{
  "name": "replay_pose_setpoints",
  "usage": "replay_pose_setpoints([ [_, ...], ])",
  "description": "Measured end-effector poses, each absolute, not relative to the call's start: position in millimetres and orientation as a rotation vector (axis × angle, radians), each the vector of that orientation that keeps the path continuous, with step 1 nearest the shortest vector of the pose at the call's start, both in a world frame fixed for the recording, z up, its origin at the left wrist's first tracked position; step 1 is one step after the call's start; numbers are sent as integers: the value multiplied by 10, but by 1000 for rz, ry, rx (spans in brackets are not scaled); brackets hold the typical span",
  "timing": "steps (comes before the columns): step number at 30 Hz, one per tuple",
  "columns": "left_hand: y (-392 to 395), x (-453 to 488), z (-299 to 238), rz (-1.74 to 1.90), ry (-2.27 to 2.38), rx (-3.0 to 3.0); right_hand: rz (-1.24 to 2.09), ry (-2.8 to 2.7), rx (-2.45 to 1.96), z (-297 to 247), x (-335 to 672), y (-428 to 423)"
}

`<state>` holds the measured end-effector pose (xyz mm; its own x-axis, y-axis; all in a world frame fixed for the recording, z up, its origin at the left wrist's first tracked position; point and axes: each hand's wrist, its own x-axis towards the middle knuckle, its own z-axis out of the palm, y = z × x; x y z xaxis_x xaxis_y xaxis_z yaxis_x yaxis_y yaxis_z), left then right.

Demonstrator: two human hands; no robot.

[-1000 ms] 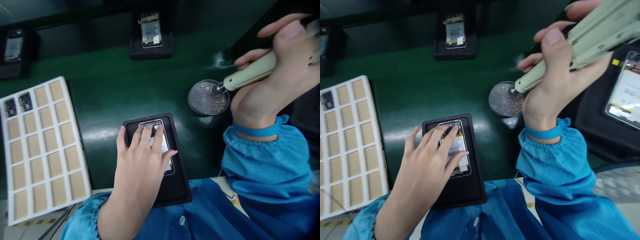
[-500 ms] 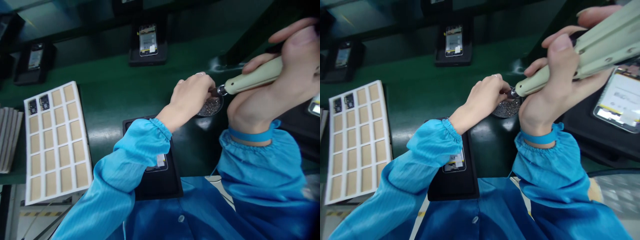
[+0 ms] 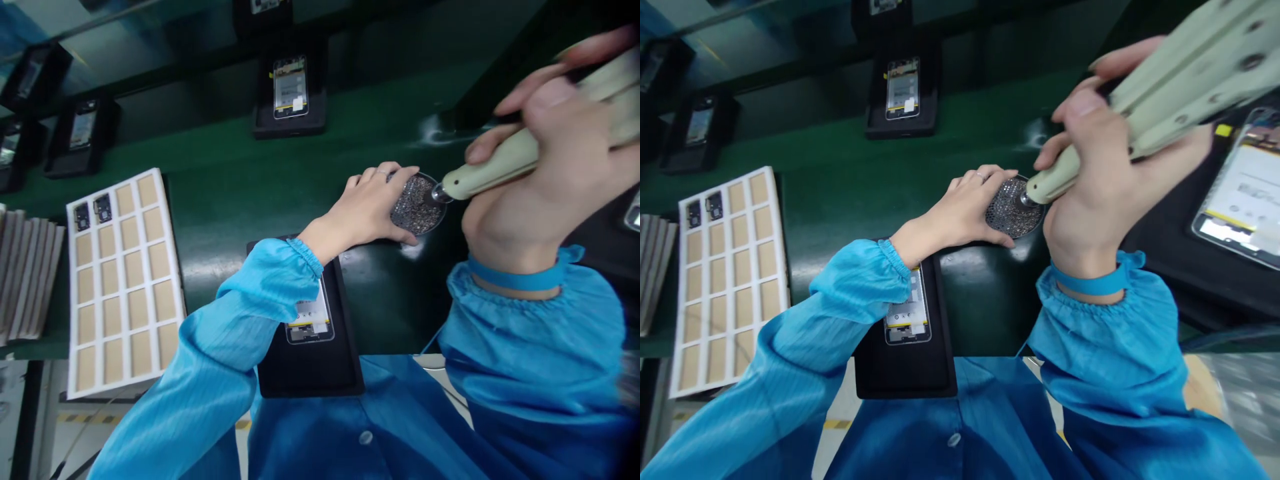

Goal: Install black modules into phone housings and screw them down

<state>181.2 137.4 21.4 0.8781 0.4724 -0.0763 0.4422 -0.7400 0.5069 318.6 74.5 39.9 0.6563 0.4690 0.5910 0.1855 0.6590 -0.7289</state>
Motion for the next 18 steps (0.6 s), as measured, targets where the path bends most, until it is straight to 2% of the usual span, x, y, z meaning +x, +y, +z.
replay_pose_setpoints([
  [7, 1387, 1328, 339, 86, 524, 2504, 532, -1027, -662, 448, 2754, 759],
  [13, 921, 500, 832, 123, 903, 2556, 515, -1007, -820, 383, 2638, 712],
  [18, 382, 21, 796, 24, 1044, 2506, 469, -947, -909, 328, 2616, 746],
])
